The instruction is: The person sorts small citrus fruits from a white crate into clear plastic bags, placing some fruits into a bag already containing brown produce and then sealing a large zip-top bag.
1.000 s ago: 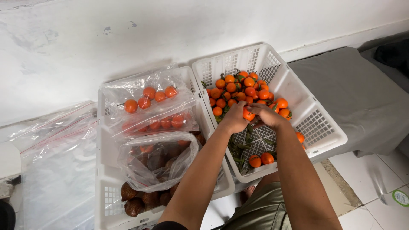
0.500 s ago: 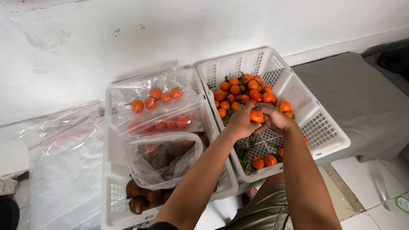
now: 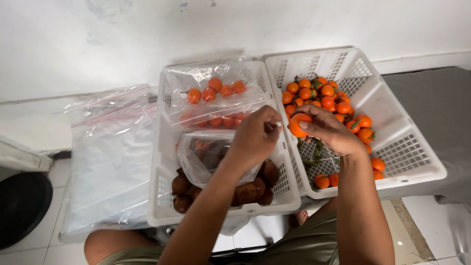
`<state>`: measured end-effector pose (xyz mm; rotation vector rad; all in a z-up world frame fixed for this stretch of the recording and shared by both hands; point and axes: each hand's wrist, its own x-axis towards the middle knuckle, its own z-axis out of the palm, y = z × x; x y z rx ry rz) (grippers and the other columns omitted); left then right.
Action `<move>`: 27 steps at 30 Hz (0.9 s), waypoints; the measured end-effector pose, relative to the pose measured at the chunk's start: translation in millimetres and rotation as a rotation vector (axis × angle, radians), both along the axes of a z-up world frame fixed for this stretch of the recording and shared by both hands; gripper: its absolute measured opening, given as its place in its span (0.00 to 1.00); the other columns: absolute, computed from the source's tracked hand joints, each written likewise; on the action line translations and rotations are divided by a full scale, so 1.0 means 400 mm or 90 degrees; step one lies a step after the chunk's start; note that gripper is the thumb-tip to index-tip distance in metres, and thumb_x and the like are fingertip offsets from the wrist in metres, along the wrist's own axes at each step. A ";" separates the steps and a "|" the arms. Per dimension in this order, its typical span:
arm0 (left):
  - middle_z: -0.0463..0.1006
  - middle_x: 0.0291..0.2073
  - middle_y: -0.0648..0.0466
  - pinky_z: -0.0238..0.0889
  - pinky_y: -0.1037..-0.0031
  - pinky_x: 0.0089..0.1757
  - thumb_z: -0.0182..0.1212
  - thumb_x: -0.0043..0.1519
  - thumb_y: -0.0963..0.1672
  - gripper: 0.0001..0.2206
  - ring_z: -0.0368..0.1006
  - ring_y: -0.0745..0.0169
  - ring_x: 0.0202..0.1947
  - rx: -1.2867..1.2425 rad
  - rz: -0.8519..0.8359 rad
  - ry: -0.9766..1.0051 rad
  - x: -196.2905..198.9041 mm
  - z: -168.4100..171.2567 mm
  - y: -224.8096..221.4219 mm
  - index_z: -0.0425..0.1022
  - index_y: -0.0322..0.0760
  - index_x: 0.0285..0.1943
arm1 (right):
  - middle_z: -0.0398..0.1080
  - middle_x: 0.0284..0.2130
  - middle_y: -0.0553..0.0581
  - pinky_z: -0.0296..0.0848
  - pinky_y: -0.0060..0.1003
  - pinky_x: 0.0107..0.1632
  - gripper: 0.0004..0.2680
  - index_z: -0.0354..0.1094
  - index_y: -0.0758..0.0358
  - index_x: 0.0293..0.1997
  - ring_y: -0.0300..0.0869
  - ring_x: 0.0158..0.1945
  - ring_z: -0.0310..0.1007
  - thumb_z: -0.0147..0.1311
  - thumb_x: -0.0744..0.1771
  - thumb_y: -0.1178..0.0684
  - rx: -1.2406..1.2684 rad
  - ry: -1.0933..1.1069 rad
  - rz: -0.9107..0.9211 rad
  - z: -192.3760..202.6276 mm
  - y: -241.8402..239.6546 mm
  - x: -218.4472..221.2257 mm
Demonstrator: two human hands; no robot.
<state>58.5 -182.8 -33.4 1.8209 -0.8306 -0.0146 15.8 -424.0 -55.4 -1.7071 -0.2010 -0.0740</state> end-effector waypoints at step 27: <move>0.78 0.54 0.45 0.70 0.41 0.48 0.71 0.55 0.53 0.37 0.73 0.41 0.58 0.733 0.108 -0.030 -0.003 -0.003 0.300 0.62 0.51 0.74 | 0.75 0.49 0.70 0.74 0.55 0.58 0.19 0.65 0.68 0.58 0.61 0.56 0.75 0.57 0.64 0.47 -0.825 0.123 0.201 -0.153 0.425 0.171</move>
